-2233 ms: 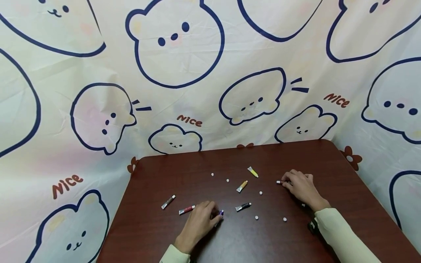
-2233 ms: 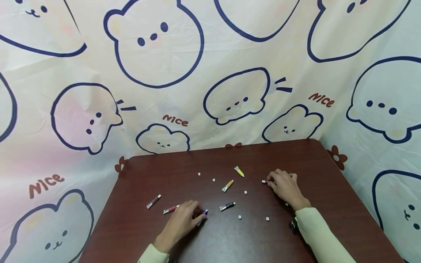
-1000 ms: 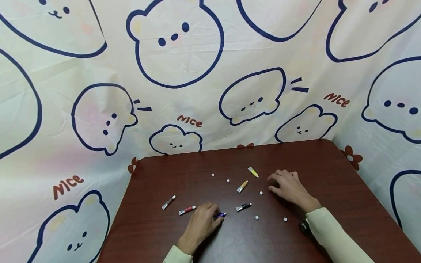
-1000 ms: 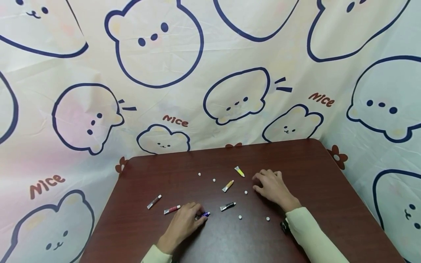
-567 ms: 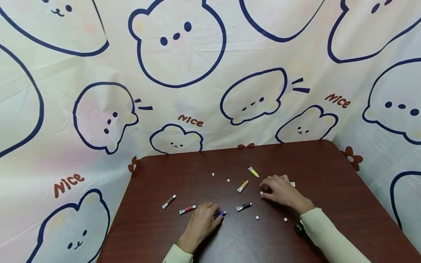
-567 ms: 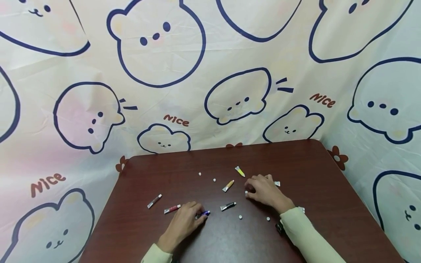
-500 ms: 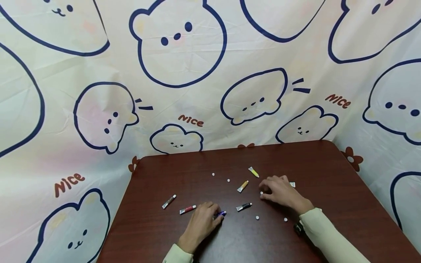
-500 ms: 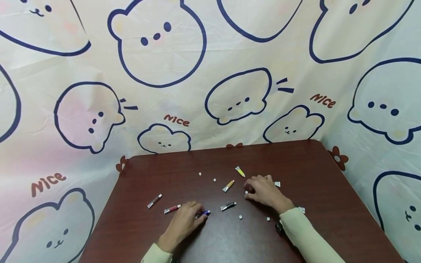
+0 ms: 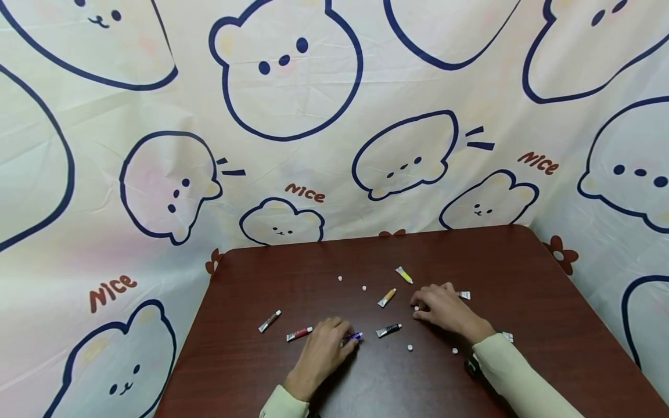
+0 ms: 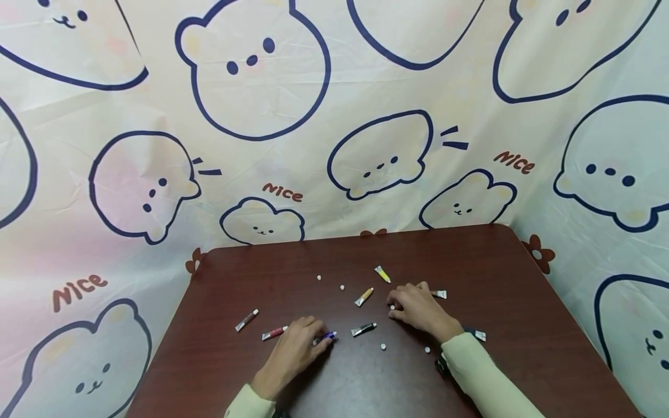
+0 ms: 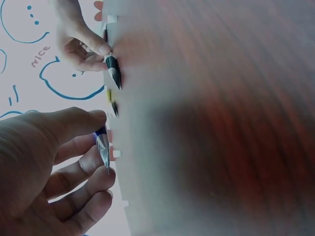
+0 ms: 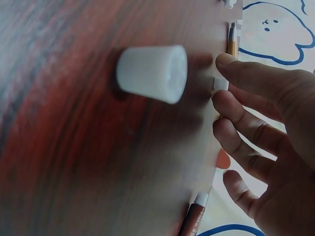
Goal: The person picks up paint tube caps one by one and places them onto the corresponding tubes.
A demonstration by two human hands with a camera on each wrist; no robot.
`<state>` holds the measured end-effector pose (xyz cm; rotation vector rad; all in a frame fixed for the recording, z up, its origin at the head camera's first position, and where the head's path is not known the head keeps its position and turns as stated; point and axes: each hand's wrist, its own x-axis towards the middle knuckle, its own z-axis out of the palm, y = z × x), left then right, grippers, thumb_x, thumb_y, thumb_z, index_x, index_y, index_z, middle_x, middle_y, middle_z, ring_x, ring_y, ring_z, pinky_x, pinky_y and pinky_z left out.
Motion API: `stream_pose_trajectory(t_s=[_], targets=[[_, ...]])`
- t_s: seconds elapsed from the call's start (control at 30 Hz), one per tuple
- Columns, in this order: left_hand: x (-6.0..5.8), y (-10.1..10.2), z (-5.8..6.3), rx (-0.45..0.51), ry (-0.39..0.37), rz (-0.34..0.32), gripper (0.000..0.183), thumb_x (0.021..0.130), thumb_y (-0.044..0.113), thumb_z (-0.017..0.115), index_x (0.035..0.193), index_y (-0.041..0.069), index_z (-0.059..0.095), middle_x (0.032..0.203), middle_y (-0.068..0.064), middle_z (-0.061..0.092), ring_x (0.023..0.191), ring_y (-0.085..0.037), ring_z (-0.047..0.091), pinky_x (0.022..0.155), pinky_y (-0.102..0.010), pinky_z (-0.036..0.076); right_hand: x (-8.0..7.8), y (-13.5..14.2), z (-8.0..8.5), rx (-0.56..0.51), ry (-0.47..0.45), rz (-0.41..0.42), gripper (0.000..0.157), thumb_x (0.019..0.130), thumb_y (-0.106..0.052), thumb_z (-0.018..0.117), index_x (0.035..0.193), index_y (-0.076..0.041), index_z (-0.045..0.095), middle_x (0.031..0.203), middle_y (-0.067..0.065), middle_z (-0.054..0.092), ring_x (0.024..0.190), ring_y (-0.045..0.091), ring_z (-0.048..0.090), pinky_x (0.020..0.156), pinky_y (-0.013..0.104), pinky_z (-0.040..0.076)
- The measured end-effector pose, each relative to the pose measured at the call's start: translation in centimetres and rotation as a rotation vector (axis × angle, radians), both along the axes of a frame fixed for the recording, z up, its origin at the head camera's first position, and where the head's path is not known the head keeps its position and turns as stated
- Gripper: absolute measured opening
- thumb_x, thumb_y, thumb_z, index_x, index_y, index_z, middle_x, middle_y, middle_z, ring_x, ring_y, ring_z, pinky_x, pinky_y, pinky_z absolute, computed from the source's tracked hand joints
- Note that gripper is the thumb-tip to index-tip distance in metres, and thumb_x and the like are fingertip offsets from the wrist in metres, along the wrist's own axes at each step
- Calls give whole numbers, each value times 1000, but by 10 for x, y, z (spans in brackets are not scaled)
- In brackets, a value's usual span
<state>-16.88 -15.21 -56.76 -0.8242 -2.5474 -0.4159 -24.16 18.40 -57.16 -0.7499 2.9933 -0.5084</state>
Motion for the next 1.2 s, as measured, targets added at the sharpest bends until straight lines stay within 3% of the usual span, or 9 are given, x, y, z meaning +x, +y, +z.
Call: stream_pose_trajectory(t_s=[0.53,0.87,1.2], targets=[[-5,10,6,22,41,-39,24,82,24,96,89,14,75,83,3,69,74,-16,66,71,-33,56,2,-1,-5,12,50,39,8,99,-23,82,103,-26,76,99,-12,72,96,14,65,85,41,42],[-8,17,13,-2,8,-24,22,87,26,92,92,15,74,86,3,68,77,-17,66,72,-35,56,3,-8,7,-41,3,89,6,102,-23,78,104,-25,74,99,-13,70,92,9,60,82,38,53],[-13,23,17,1,8,-50,22,88,26,92,94,14,74,88,2,70,80,-18,68,75,-36,57,10,-21,17,-64,54,92,7,99,-18,81,101,-22,75,91,-13,72,84,6,61,83,40,54]])
